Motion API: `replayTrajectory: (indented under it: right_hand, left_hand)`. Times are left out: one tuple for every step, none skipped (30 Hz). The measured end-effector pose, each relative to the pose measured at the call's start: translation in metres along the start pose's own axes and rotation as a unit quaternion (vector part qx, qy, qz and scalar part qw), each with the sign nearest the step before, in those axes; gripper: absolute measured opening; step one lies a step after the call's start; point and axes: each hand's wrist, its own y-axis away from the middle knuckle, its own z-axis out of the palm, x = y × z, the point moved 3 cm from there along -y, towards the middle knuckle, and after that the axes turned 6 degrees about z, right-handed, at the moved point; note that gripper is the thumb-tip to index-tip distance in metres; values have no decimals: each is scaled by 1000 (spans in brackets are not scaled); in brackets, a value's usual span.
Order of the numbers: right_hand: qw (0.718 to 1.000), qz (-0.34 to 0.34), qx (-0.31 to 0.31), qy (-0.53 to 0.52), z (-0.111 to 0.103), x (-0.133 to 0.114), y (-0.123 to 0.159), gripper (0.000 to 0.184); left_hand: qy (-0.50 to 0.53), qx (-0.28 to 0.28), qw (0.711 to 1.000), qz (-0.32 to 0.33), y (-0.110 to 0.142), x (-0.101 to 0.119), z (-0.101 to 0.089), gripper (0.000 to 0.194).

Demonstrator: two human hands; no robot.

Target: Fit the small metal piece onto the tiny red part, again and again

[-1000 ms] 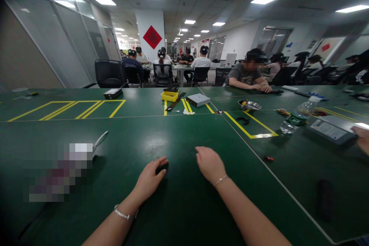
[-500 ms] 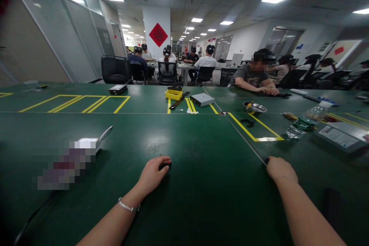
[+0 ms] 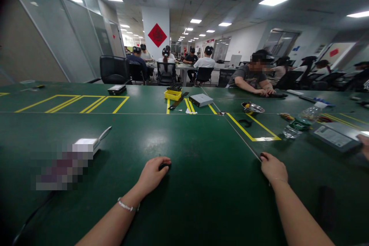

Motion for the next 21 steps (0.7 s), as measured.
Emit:
replayTrajectory:
  right_hand:
    - [1000,-14,0,-10,-1,-7,5,43]
    - [999,-38,9,-17,-2,-17,10,43]
    - [997,-65,18,-22,-2,-29,17,42]
    - [995,-91,22,-26,-2,-43,26,40]
    - [992,-122,19,-33,0,-59,38,37]
    - [985,-164,14,-47,2,-77,52,34]
    - [975,-210,7,-66,4,-97,70,31]
    - [956,-276,-5,-97,6,-118,90,28]
    - [933,-334,-15,-136,9,-138,113,25]
    - [909,-380,-28,-169,12,-157,136,23]
    - [888,-417,-39,-192,15,-174,159,23]
    - [871,-444,-50,-204,18,-190,180,22]
    - [859,-463,-61,-209,22,-203,198,22]
    - [852,-474,-69,-212,25,-214,212,22]
    - [847,-481,-78,-215,26,-223,222,23]
    - [841,-487,-88,-218,27,-229,227,23]
    - [836,-492,-95,-226,26,-233,228,23]
    - [831,-495,-99,-233,23,-234,223,24]
    - [830,-495,-99,-237,19,-233,214,27]
    - [838,-487,-93,-230,15,-228,201,31]
    - [855,-468,-79,-208,11,-220,184,35]
  left_hand:
    - [-1,-2,1000,-2,0,1,0,26]
    - [-2,-4,1000,-4,0,1,-1,26]
    - [-2,-7,1000,-8,0,2,-1,25]
    - [-1,-10,1000,-14,0,2,-1,25]
    - [1,-14,1000,-21,0,3,-1,25]
    - [6,-19,999,-28,0,3,-1,25]
    - [14,-23,999,-33,1,4,0,26]
    - [28,-28,999,-35,1,4,0,28]
    - [45,-33,998,-33,2,5,1,29]
    - [65,-37,997,-27,3,5,3,31]
    - [85,-41,995,-20,4,6,4,32]
    - [103,-45,994,-13,5,5,5,32]
    - [118,-47,992,-8,5,5,6,30]
    - [131,-46,990,-6,5,3,7,27]
    - [143,-41,989,-8,5,2,8,23]
    - [157,-34,987,-14,5,0,8,20]
    - [175,-26,984,-21,4,-2,7,19]
    - [198,-15,979,-31,3,-4,6,19]
    - [226,-4,973,-43,2,-5,5,20]
    - [254,7,965,-58,0,-6,3,21]
    - [280,20,957,-74,-1,-7,2,23]
